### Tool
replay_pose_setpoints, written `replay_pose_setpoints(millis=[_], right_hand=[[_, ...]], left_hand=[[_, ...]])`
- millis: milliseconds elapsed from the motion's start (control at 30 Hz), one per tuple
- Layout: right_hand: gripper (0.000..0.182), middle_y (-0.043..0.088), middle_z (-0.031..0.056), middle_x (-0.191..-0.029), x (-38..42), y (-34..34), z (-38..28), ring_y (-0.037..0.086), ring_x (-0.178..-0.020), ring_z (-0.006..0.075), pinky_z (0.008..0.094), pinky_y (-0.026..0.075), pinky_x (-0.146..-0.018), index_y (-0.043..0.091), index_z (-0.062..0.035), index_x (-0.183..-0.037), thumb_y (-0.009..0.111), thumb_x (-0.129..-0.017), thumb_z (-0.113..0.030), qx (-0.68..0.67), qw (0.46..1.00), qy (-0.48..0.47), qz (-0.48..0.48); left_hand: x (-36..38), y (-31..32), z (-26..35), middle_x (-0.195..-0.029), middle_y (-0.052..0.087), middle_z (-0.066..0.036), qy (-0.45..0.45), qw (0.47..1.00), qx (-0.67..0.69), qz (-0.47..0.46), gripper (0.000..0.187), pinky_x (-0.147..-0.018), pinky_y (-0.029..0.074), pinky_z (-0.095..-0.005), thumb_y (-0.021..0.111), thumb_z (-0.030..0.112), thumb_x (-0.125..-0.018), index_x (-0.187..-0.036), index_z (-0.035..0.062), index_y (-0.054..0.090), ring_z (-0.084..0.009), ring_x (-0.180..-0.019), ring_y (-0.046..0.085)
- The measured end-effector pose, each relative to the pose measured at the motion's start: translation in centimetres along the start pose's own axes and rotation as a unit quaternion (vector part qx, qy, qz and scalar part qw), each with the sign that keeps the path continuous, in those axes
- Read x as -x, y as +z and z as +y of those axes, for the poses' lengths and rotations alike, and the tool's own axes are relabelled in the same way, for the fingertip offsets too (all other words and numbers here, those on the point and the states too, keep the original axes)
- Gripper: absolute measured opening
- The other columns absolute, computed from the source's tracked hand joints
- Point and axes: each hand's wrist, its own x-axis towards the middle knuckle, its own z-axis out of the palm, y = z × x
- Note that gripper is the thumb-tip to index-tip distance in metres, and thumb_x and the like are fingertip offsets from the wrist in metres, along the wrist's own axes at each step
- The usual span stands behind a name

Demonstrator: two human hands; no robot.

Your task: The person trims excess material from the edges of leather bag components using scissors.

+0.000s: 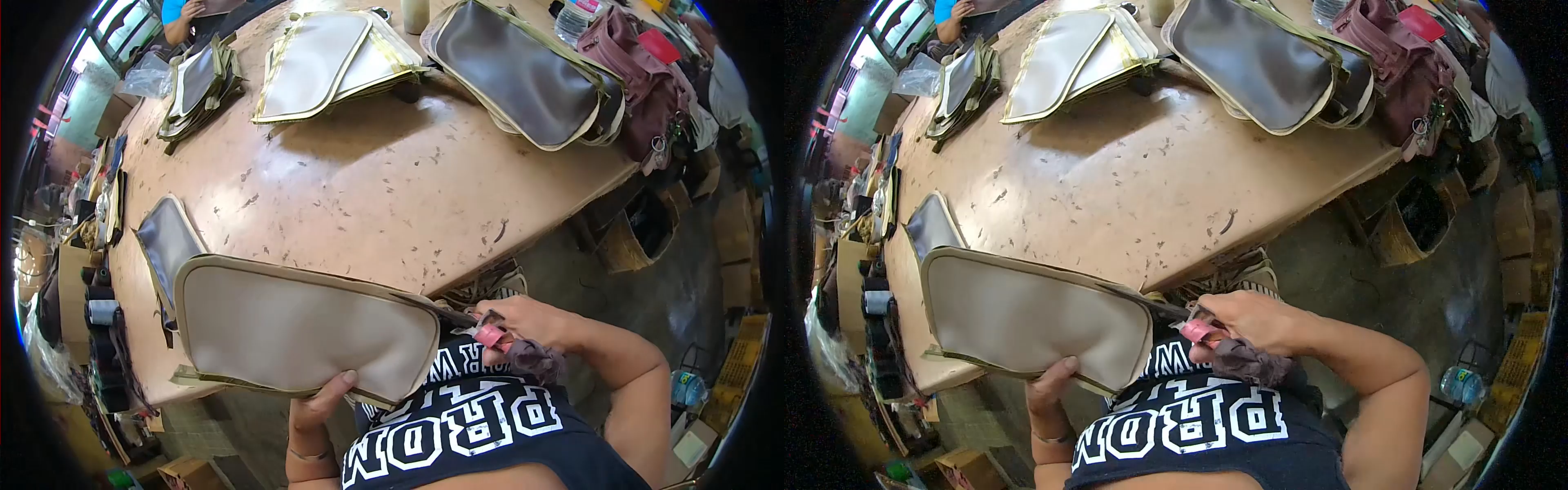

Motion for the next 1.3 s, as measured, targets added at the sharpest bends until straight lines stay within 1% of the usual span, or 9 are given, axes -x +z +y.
replay_pose_setpoints(millis=[233, 333, 433, 600, 733, 1033, 1133, 1267, 1300], right_hand=[[0.033, 0.057, 0.0158, -0.071, -0.4, 0.6, 0.8, 0.056, -0.065, 0.0288, 0.0311, 0.043, -0.057, 0.047, 0.0008, -0.081, 0.06, -0.07, -0.028, 0.023, 0.999, -0.033, -0.003], [0.028, 0.059, 0.0133, -0.072, -0.1, -0.1, -0.1, 0.058, -0.067, 0.0251, 0.0291, 0.044, -0.058, 0.047, 0.0013, -0.08, 0.059, -0.071, -0.022, -0.104, 0.994, 0.023, -0.028], [0.023, 0.06, 0.0109, -0.073, 0.0, -0.1, -0.1, 0.059, -0.068, 0.0216, 0.0274, 0.044, -0.059, 0.047, 0.0013, -0.079, 0.058, -0.071, -0.017, -0.113, 0.993, -0.008, -0.028], [0.034, 0.057, 0.0163, -0.07, -0.6, 0.5, 0.4, 0.056, -0.067, 0.0285, 0.0311, 0.043, -0.058, 0.045, 0.0021, -0.079, 0.058, -0.071, -0.028, -0.016, 1.0, -0.012, -0.014], [0.044, 0.053, 0.0204, -0.069, -0.8, 0.4, 0.5, 0.053, -0.067, 0.0341, 0.0339, 0.042, -0.058, 0.044, 0.0031, -0.08, 0.059, -0.07, -0.037, 0.024, 0.999, -0.001, -0.031], [0.019, 0.06, 0.0111, -0.071, -0.4, 0.4, -0.1, 0.06, -0.068, 0.0189, 0.0265, 0.045, -0.061, 0.049, 0.001, -0.077, 0.054, -0.075, -0.017, -0.098, 0.995, -0.01, -0.019], [0.029, 0.058, 0.0169, -0.081, -0.7, 0.5, -0.1, 0.058, -0.073, 0.0248, 0.0293, 0.045, -0.065, 0.049, 0.0022, -0.076, 0.052, -0.077, -0.027, -0.082, 0.996, 0.002, -0.025], [0.055, 0.043, 0.0262, -0.1, -1.4, 0.9, 1.0, 0.05, -0.082, 0.036, 0.037, 0.04, -0.072, 0.047, 0.0051, -0.078, 0.042, -0.076, -0.049, 0.078, 0.993, -0.023, -0.081], [0.052, 0.046, 0.025, -0.096, -1.5, 0.8, 0.9, 0.051, -0.079, 0.0348, 0.0361, 0.041, -0.07, 0.047, 0.0047, -0.077, 0.045, -0.076, -0.047, 0.069, 0.995, -0.026, -0.074]], left_hand=[[-0.4, -0.4, -1.1, -0.088, 0.054, -0.009, -0.053, 0.996, 0.076, -0.01, 0.026, -0.071, 0.041, -0.0277, 0.053, -0.003, -0.067, -0.093, -0.0044, 0.051, -0.0176, -0.079, 0.051], [-0.5, -1.1, -1.7, -0.088, 0.055, -0.009, -0.059, 0.995, 0.078, -0.03, 0.027, -0.071, 0.041, -0.0274, 0.053, -0.003, -0.067, -0.093, -0.0047, 0.051, -0.0178, -0.079, 0.051], [-0.4, -1.6, -1.8, -0.087, 0.055, -0.009, -0.076, 0.994, 0.069, -0.043, 0.026, -0.071, 0.041, -0.0272, 0.054, -0.003, -0.067, -0.093, -0.0048, 0.051, -0.0178, -0.079, 0.051], [-0.5, 0.3, -0.4, -0.087, 0.055, -0.008, -0.018, 0.999, -0.01, -0.048, 0.025, -0.07, 0.042, -0.0269, 0.057, -0.002, -0.067, -0.092, -0.0041, 0.052, -0.0168, -0.079, 0.051], [-0.5, 0.3, -0.5, -0.088, 0.055, -0.01, -0.07, 0.995, 0.028, -0.063, 0.026, -0.072, 0.041, -0.0278, 0.056, -0.001, -0.067, -0.093, -0.0041, 0.052, -0.0181, -0.08, 0.052], [-0.5, 0.1, -0.8, -0.087, 0.055, -0.011, -0.09, 0.994, 0.033, -0.057, 0.028, -0.072, 0.041, -0.0291, 0.054, -0.001, -0.065, -0.093, -0.004, 0.051, -0.0201, -0.08, 0.052], [-0.5, 0.1, -0.7, -0.083, 0.055, -0.008, -0.075, 0.994, -0.006, -0.085, 0.024, -0.068, 0.041, -0.0276, 0.056, 0.0, -0.066, -0.089, -0.0031, 0.052, -0.0173, -0.076, 0.051], [-0.6, 1.0, -0.8, -0.074, 0.054, -0.004, -0.072, 0.991, -0.033, -0.107, 0.012, -0.059, 0.041, -0.0246, 0.057, 0.002, -0.069, -0.08, -0.0015, 0.054, -0.0127, -0.067, 0.049], [-0.7, 1.1, -0.8, -0.074, 0.054, -0.004, -0.078, 0.991, -0.028, -0.104, 0.011, -0.059, 0.041, -0.0243, 0.057, 0.002, -0.069, -0.078, -0.0013, 0.054, -0.0126, -0.066, 0.049]])
